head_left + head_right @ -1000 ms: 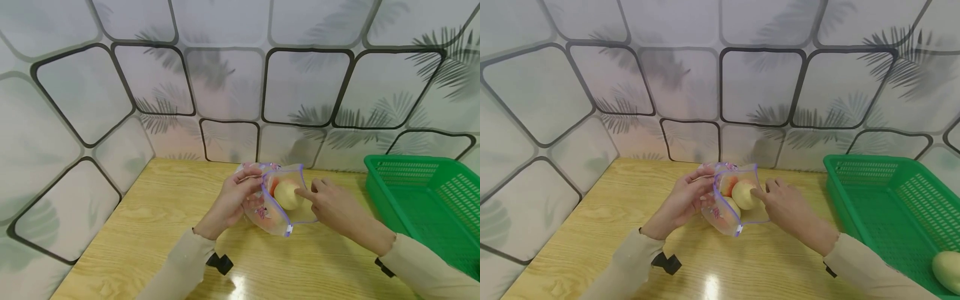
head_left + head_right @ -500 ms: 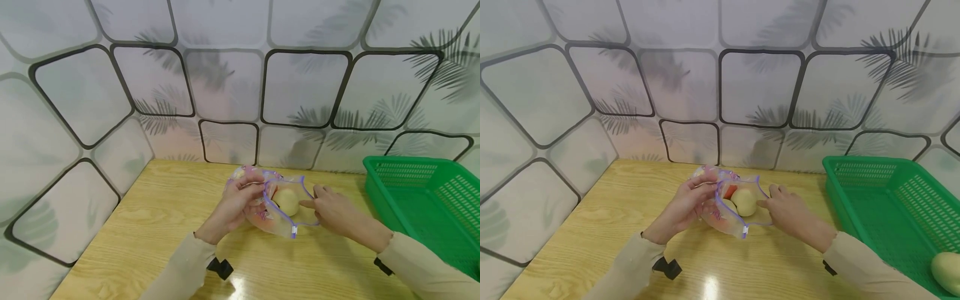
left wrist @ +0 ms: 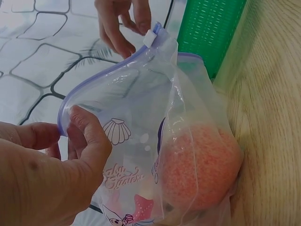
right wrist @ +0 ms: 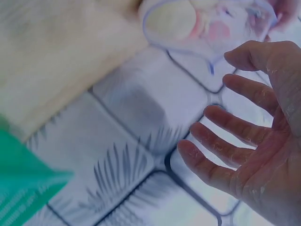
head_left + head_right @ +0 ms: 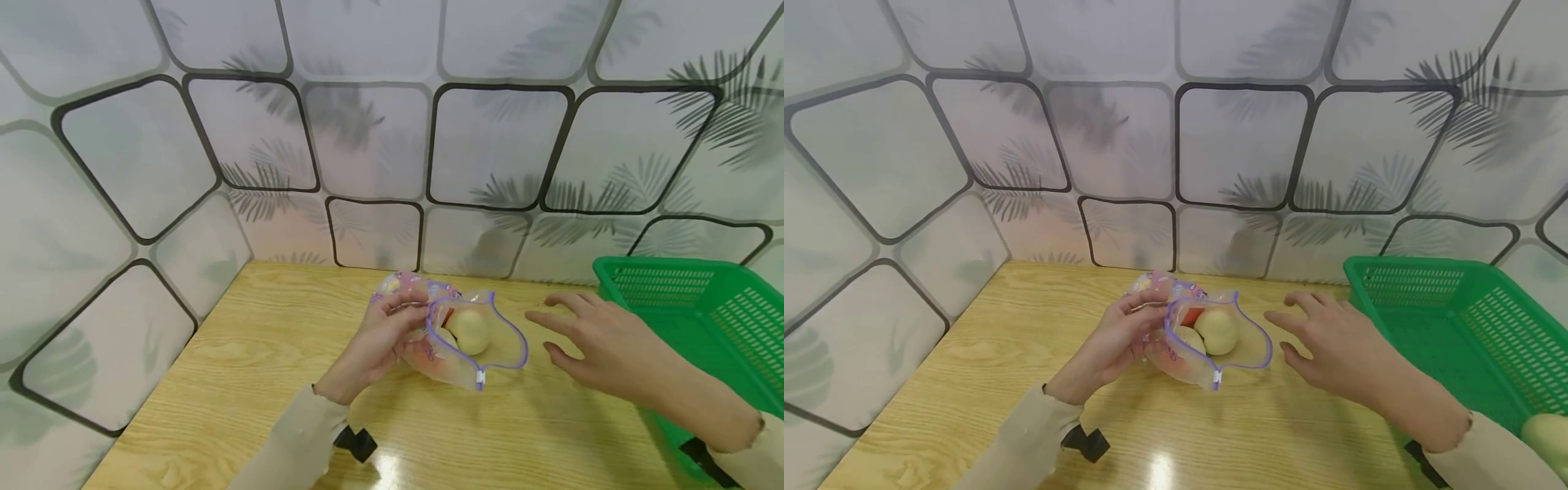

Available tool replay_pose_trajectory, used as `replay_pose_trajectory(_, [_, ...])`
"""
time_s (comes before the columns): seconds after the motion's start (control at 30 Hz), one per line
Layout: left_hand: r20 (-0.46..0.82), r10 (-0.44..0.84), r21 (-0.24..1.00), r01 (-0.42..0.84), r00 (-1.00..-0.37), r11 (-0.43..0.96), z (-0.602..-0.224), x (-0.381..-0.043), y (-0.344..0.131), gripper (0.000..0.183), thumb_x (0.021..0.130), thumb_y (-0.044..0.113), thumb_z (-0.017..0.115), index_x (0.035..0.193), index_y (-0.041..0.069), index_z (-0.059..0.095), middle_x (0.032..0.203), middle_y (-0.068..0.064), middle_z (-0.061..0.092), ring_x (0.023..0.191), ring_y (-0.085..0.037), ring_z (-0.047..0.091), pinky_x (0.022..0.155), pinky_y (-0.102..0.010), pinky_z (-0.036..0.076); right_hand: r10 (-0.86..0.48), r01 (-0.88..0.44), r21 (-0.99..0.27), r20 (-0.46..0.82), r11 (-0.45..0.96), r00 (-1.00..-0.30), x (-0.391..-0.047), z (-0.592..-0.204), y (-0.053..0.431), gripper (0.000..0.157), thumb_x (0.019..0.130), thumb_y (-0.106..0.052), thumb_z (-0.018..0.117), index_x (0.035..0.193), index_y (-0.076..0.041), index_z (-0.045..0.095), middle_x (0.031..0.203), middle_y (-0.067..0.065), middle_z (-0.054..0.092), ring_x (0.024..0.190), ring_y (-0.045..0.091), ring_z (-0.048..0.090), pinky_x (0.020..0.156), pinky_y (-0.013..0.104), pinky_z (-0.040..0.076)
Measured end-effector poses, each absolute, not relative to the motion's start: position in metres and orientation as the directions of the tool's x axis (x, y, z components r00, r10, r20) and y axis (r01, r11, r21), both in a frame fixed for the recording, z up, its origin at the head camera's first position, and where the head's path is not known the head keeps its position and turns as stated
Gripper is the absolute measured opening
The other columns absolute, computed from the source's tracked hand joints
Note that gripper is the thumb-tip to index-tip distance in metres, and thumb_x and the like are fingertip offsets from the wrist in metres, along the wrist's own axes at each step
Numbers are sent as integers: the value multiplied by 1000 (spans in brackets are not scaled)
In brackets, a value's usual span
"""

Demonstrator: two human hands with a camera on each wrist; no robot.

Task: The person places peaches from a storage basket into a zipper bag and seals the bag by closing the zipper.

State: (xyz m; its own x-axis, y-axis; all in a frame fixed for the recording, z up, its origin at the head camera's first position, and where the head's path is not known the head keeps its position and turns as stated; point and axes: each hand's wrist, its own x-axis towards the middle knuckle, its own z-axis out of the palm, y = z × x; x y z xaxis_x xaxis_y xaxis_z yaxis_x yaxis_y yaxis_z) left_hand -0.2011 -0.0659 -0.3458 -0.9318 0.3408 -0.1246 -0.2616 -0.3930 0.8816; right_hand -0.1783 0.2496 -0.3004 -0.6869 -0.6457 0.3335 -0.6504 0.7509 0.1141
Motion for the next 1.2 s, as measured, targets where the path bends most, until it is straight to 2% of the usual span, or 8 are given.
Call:
replay_pose_trajectory(0.1, [-128,338,886,-261,-932,-383,-345,-201,-66,14,100,0,56,109,11,59,93,3,67,78,-8,67,61,-19,59,-637,-637,151,398,756,-661,-174,-295,265,38,96,-48,67,123,-22,73,116,13,68,97,35,65,65,53,56])
replay_pose_trajectory(0.17, [-130,336,891,-258,-933,-372,-344,-200,-66,15,100,0,57,110,11,59,92,2,66,77,-8,67,61,-20,59,-627,-620,175,424,765,-654,-172,-293,275,56,103,-63,42,122,-21,74,114,13,68,95,36,65,65,54,56])
replay_pose_trajectory(0.23, [-125,338,898,-252,-933,-362,-343,-200,-66,17,99,-1,58,111,11,60,96,3,65,75,-8,65,62,-20,59,-617,-595,202,430,777,-659,-169,-291,286,82,101,-69,12,120,-20,74,112,14,68,93,38,66,65,57,55])
replay_pose_trajectory(0.63, [-101,340,923,-216,-935,-319,-344,-199,-69,25,93,-4,60,112,12,62,109,0,63,81,-10,59,63,-23,58,-546,-504,231,504,832,-669,-151,-299,333,92,96,-77,10,107,-15,77,103,22,67,79,44,63,54,59,49])
replay_pose_trajectory(0.77, [-107,340,928,-217,-934,-302,-345,-198,-70,26,93,-3,59,114,11,62,111,-1,63,83,-11,59,65,-24,58,-491,-456,215,564,864,-664,-148,-309,353,94,95,-79,12,108,-10,74,102,26,64,83,49,59,63,63,46])
replay_pose_trajectory(0.93, [-110,335,931,-215,-936,-294,-346,-199,-69,25,93,-3,60,114,11,62,110,0,63,86,-11,60,66,-25,58,-473,-455,205,631,866,-615,-148,-322,381,86,97,-79,16,128,-21,70,98,29,61,80,49,56,71,63,41])
replay_pose_trajectory(1.07, [-107,337,930,-214,-936,-300,-345,-198,-70,25,93,-3,60,112,11,62,109,0,63,85,-11,59,66,-25,58,-463,-458,189,643,868,-611,-147,-331,398,72,97,-78,16,150,-42,48,99,29,59,82,47,54,71,62,40])
replay_pose_trajectory(1.2, [-107,342,930,-216,-934,-298,-345,-198,-71,25,93,-3,59,113,11,62,110,0,63,82,-11,58,65,-24,58,-438,-425,184,628,887,-643,-144,-336,411,75,97,-77,10,155,-41,42,100,30,56,85,46,52,69,64,40])
